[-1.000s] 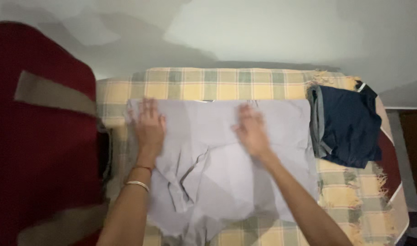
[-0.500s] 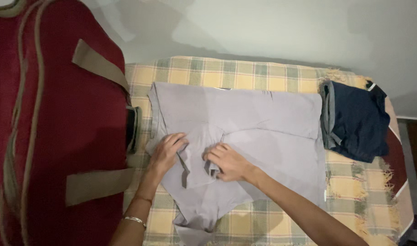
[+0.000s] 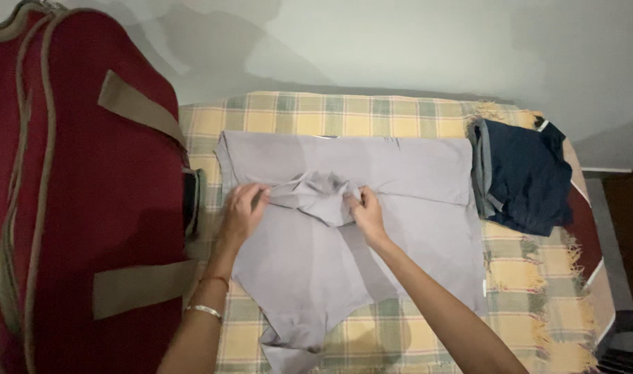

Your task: The person picks up clothing items from a chair, spreads a shirt out on a bed, folds it neatly, and places it into a bag.

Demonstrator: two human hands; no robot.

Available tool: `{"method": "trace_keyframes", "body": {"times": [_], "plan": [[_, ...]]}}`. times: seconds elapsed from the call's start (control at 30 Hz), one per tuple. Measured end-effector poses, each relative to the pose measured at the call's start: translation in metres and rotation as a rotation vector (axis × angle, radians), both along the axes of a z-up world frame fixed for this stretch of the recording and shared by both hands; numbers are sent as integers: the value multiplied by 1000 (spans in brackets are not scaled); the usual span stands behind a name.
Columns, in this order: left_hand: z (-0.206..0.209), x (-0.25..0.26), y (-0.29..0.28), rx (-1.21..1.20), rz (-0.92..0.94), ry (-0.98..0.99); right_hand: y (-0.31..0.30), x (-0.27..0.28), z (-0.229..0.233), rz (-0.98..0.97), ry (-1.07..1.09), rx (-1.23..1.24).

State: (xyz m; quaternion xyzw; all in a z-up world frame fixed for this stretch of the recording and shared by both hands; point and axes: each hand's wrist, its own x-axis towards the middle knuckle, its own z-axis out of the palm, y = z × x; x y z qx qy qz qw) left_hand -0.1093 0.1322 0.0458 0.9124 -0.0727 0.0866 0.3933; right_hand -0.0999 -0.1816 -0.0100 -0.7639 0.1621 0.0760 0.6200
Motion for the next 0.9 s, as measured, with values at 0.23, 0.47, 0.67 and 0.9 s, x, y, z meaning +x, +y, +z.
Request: {"method": "trace_keyframes", "body": {"times": [0.23, 0.47, 0.67, 0.9], "plan": [[7, 49, -2, 298, -37, 132, 13, 15, 71, 298, -265, -170], [22, 61, 2, 186, -110, 166, 1, 39, 69, 523, -188, 136], [12, 98, 15, 384, -78, 157, -16, 39, 53, 326, -336, -112], [-21, 128, 6, 436, 74, 225, -12, 30, 76, 186, -253, -412]]}}
